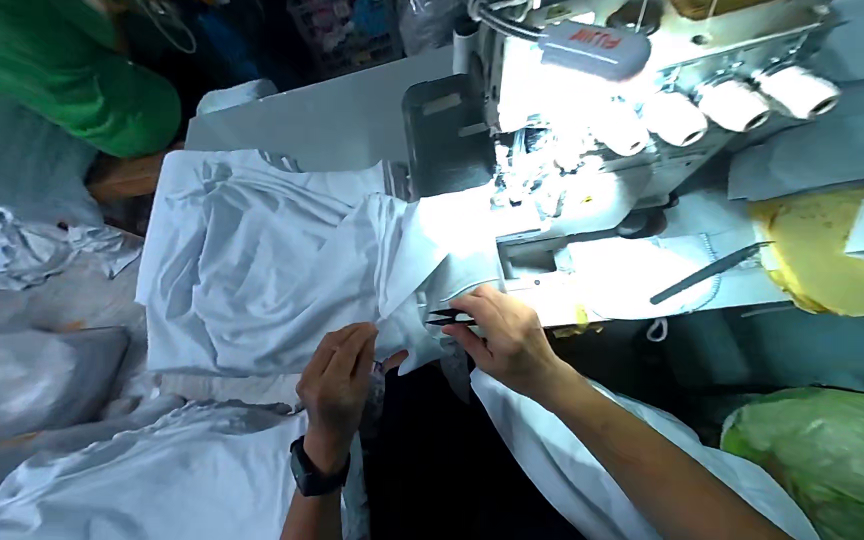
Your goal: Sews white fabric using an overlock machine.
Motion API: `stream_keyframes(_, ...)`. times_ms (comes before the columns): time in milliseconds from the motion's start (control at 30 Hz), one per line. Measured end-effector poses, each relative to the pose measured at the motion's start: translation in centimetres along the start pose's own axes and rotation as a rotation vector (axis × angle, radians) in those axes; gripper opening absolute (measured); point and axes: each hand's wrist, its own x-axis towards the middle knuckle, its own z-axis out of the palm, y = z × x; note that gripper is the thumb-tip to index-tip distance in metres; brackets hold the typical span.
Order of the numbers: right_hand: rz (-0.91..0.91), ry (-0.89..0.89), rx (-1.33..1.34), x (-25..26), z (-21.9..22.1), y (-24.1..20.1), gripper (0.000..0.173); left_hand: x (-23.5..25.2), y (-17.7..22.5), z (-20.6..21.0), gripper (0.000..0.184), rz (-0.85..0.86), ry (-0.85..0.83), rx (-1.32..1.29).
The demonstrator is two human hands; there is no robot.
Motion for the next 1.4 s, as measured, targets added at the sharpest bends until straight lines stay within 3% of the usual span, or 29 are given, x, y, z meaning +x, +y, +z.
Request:
stream_keyframes(200,-0.155,0.094,-0.151,1.3,2.7,-2.8,0.019,-0.6,2.5,-0.1,0.012,-0.043,0.085,-0.119)
stream_keyframes(333,-0.145,0.062,0.000,1.8,2.8,-3.7,0.019,-0.3,4.4,-0.9,0.013,-0.107,0.019,-0.043)
stream_keyframes(400,-0.014,0.002,0.119,1.8,0.8,-3.3,0.018,-0.3,5.4,-2.5,0.023,-0.212,-0.169,0.162)
stream_keyframes(467,0.153,0.009,0.124,1.3,-1.8,-1.5,0.019,-0.1,6.6,-3.7,0.046,-0.275,-0.355,0.261)
stream_keyframes(533,0.303,0.101,-0.066,0.4,-3.2,0.3,0.034,0.6,8.4,-2.8,0.047,-0.233,-0.321,0.276)
stream_keyframes(600,0.437,0.063,-0.237,-0.4,-2.9,0.9,0.053,1.8,10.2,0.3,0.035,-0.146,-0.227,0.246)
stream_keyframes(633,0.492,0.008,-0.268,-0.7,-2.5,0.8,0.055,2.5,10.7,2.4,0.031,-0.097,-0.190,0.244)
stream_keyframes(767,0.841,-0.364,-0.049,0.1,-3.0,0.8,0.019,6.5,9.5,8.9,0.035,0.014,-0.209,0.324)
stream_keyframes(800,0.902,-0.383,0.074,0.5,-3.8,1.7,0.014,7.8,8.8,9.4,0.035,0.040,-0.248,0.336)
stream_keyframes(867,0.967,-0.238,0.412,0.7,-5.3,3.6,0.006,11.0,7.0,9.6,0.039,0.056,-0.366,0.276)
stream_keyframes(933,1.034,-0.053,0.716,1.2,-6.4,4.9,0.013,14.8,4.7,9.5,0.046,0.023,-0.497,0.165)
stream_keyframes(1000,1.021,0.042,0.760,1.7,-7.0,6.1,0.019,18.6,3.0,10.2,0.037,-0.040,-0.512,0.068)
stream_keyframes(1100,0.905,0.147,0.535,0.5,-6.1,8.1,0.014,21.3,0.8,12.2,0.025,-0.058,-0.293,-0.010)
stream_keyframes(1167,0.781,0.275,0.486,-1.3,-5.0,9.2,0.011,20.7,-0.2,12.5,0.020,-0.014,-0.159,-0.091)
stream_keyframes(1233,0.736,0.406,0.640,-2.2,-4.8,9.5,0.010,18.7,-0.3,10.7,0.017,0.080,-0.143,-0.195)
stream_keyframes(1267,0.764,0.451,0.744,-2.1,-5.1,9.3,0.018,17.2,0.1,9.1,0.013,0.125,-0.181,-0.225)
stream_keyframes(1333,0.826,0.495,0.826,-1.5,-5.9,8.5,0.035,14.8,1.3,6.3,0.026,0.159,-0.229,-0.246)
stream_keyframes(1400,0.744,0.520,0.752,-0.7,-5.9,6.7,0.039,12.3,1.5,4.5,0.037,0.136,-0.317,-0.098)
